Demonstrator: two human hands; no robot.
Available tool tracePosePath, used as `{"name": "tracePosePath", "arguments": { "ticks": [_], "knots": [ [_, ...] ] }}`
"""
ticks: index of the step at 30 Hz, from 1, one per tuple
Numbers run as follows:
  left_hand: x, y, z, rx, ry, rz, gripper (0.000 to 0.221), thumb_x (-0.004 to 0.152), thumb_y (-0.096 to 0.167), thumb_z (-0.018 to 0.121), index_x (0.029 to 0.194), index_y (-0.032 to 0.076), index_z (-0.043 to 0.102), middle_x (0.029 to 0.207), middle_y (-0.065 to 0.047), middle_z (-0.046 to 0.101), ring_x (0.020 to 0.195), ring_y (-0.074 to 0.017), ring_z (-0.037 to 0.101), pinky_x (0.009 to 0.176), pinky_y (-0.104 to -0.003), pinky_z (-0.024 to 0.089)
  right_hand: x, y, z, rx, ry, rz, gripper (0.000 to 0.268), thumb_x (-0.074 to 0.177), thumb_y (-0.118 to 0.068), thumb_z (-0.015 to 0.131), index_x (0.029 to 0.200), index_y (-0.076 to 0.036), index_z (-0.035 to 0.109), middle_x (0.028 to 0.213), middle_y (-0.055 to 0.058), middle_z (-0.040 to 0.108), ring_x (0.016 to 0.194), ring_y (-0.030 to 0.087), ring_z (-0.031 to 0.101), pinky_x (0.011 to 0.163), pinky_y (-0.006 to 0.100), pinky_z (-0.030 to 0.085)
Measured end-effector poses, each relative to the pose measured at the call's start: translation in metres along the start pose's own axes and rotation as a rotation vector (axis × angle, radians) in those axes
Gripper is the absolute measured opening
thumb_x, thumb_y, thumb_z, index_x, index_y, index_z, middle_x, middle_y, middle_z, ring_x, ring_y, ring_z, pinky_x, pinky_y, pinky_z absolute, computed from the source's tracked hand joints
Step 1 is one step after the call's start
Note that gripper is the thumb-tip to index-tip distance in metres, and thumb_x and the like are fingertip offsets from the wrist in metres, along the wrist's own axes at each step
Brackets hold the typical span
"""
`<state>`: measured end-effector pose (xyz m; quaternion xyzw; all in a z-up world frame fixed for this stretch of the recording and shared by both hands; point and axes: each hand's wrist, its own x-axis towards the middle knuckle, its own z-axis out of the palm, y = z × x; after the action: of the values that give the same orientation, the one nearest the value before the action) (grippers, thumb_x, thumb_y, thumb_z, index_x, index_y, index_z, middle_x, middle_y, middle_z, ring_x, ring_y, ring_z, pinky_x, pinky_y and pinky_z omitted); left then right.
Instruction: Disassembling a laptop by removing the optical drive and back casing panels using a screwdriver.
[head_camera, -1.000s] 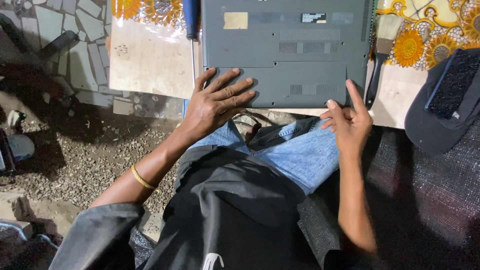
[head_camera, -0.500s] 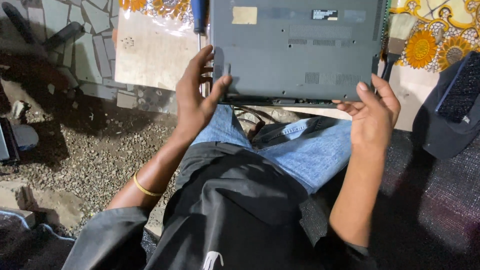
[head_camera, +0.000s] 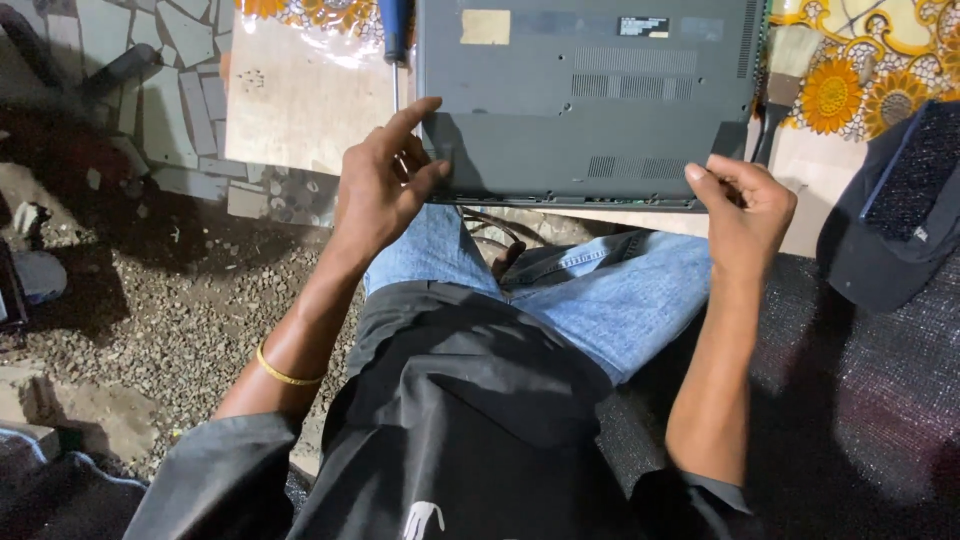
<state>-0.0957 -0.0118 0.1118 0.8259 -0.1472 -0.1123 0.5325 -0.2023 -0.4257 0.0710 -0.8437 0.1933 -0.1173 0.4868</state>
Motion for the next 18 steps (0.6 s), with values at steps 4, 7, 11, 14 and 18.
{"name": "tracePosePath", "arguments": {
  "ticks": [4, 7, 11, 14, 18],
  "knots": [
    [-0.001, -0.01, 0.002, 0.146, -0.009, 0.096, 0.061, 0.097, -0.002, 0.085, 0.152, -0.009, 0.061, 0.095, -0.013, 0.07, 0.07, -0.0186, 0.062, 0.056, -0.029, 0.054, -0.002, -0.001, -0.006, -0.046, -0.064, -0.032, 0.021, 0.102, 0.011, 0.09, 0.122, 0.007, 0.083, 0.099, 0.007, 0.074, 0.082, 0.01, 0.06, 0.078, 0.023, 0.052],
    [0.001, -0.007, 0.003, 0.123, -0.009, 0.086, 0.062, 0.095, -0.003, 0.085, 0.152, -0.009, 0.062, 0.093, -0.01, 0.065, 0.07, -0.0181, 0.058, 0.057, -0.03, 0.05, 0.001, 0.002, -0.006, -0.097, -0.081, -0.04, 0.02, 0.102, 0.009, 0.09, 0.121, 0.006, 0.084, 0.098, 0.007, 0.071, 0.081, 0.012, 0.057, 0.076, 0.025, 0.05],
    [0.007, 0.001, 0.003, 0.101, 0.006, 0.086, 0.061, 0.098, -0.005, 0.081, 0.154, -0.011, 0.058, 0.097, -0.013, 0.067, 0.073, -0.0195, 0.062, 0.06, -0.03, 0.054, 0.011, 0.001, -0.006, -0.01, -0.067, 0.013, 0.019, 0.105, 0.009, 0.089, 0.123, 0.005, 0.082, 0.099, 0.005, 0.075, 0.078, 0.006, 0.057, 0.073, 0.018, 0.049],
    [0.01, 0.005, 0.007, 0.158, 0.026, 0.089, 0.06, 0.098, -0.004, 0.08, 0.154, -0.01, 0.058, 0.098, -0.013, 0.065, 0.073, -0.0204, 0.059, 0.06, -0.032, 0.051, 0.015, 0.002, -0.004, 0.001, -0.07, 0.065, 0.019, 0.105, 0.007, 0.087, 0.123, 0.004, 0.082, 0.098, 0.004, 0.074, 0.077, 0.004, 0.057, 0.071, 0.016, 0.048],
    [0.01, 0.01, 0.009, 0.228, 0.029, 0.071, 0.059, 0.097, -0.002, 0.078, 0.152, -0.011, 0.06, 0.1, -0.014, 0.063, 0.071, -0.0202, 0.059, 0.058, -0.033, 0.052, 0.016, 0.0, -0.002, -0.01, -0.086, 0.108, 0.022, 0.102, 0.006, 0.087, 0.123, 0.0, 0.08, 0.096, 0.003, 0.074, 0.076, 0.004, 0.059, 0.069, 0.015, 0.048]
  ]
}}
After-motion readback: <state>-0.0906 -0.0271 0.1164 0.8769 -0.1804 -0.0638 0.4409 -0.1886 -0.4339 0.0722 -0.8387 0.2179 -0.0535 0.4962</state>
